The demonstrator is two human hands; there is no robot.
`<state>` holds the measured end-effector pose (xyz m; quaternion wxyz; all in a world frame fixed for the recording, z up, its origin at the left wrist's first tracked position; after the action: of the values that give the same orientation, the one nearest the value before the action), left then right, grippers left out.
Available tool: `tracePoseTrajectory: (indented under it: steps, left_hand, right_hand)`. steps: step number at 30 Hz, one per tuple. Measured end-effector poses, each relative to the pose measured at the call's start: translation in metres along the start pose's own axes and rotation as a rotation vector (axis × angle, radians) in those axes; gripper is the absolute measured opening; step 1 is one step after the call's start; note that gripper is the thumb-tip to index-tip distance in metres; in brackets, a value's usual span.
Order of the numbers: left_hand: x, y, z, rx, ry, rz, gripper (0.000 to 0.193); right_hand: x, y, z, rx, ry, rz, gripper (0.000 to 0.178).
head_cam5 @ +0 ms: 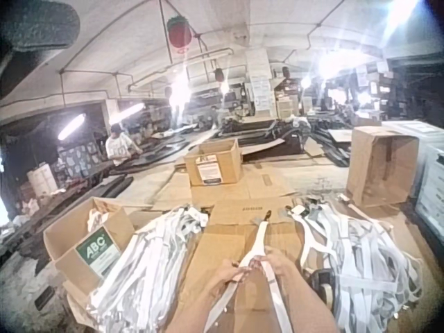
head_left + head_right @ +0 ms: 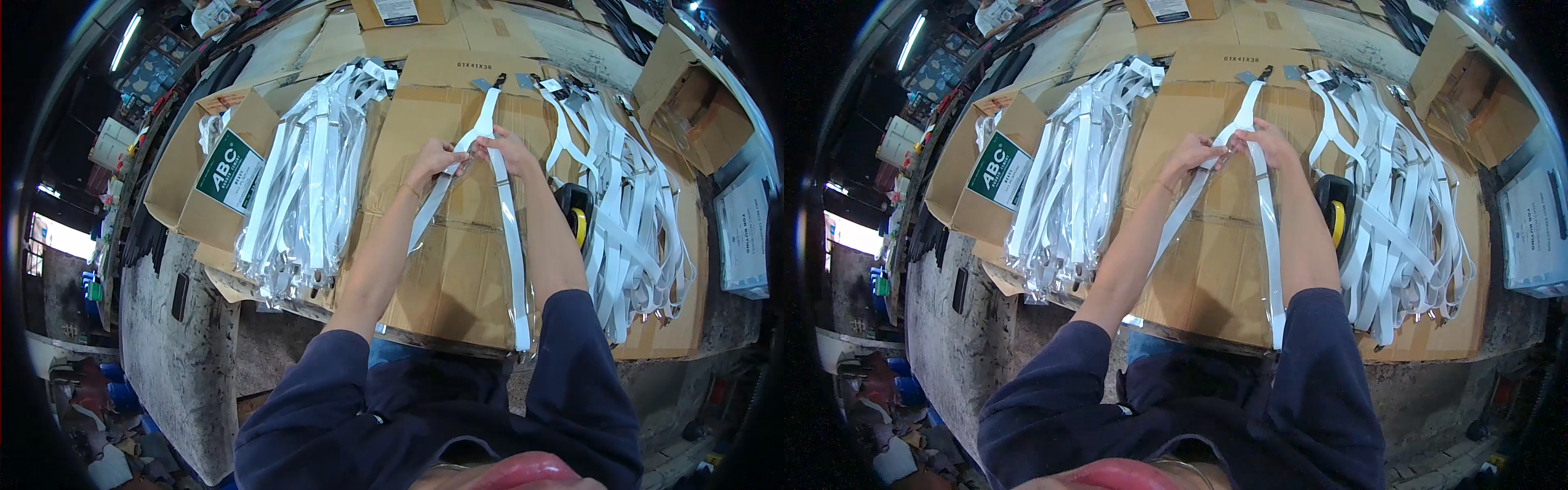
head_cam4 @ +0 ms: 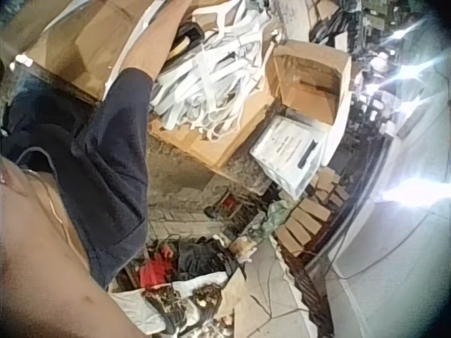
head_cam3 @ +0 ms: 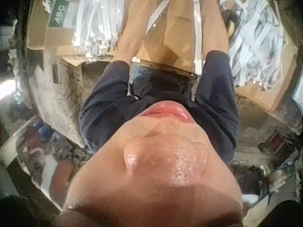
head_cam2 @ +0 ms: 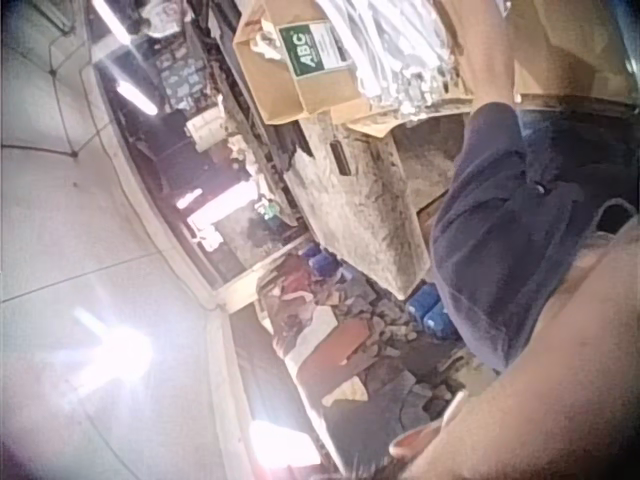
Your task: Assembling white leather straps using tape and manual folding at a workshop table.
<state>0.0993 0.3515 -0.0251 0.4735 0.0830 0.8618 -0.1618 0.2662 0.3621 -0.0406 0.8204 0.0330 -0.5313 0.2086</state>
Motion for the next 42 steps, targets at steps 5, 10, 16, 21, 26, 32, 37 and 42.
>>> tracePoseTrajectory:
  steps: [5,10,16,21,26,32,37,42]
  left_hand:
    - [0.002,-0.005,0.003,0.062,-0.072,0.019,0.028]
    - [0.001,-0.014,0.015,0.222,-0.538,-0.076,0.029]
    - [-0.006,-0.010,0.021,0.149,-0.449,-0.107,0.024]
    - [0.013,0.006,0.006,0.000,-0.142,-0.183,0.023]
    - [-0.013,-0.016,0.023,0.056,-0.375,-0.157,0.025]
    - [0.001,-0.100,-0.023,-0.393,-0.004,0.149,0.056]
    - [-0.005,-0.222,-0.006,-0.361,0.500,-0.153,0.055]
    - [0.011,-0.267,-0.018,-0.441,0.440,-0.375,0.050]
  right_hand:
    - [-0.001,-0.004,0.005,0.009,0.050,0.024,0.031]
    - [0.000,-0.004,0.009,0.002,0.016,0.034,0.036]
    - [-0.005,0.002,-0.001,-0.007,-0.011,0.043,0.041]
    - [0.004,0.010,0.013,-0.056,-0.186,-0.036,0.043]
    - [-0.011,0.003,-0.016,-0.188,-0.131,-0.014,0.043]
    - [-0.009,0.013,-0.012,-0.200,-0.124,-0.011,0.038]
    - [-0.015,0.017,-0.018,-0.156,-0.057,-0.009,0.035]
    - [-0.009,0.010,-0.008,-0.068,-0.081,-0.008,0.033]
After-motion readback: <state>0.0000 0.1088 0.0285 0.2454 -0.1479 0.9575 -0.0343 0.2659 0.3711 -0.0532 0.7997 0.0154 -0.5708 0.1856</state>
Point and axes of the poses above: each hand's wrist, its own y-axis towards the middle knuckle, its own z-axis out of the palm, x = y × z, the point moved 8 cm from there along y, towards the middle knuckle, and after that the axes turned 4 degrees about x, right-handed, at the moved point
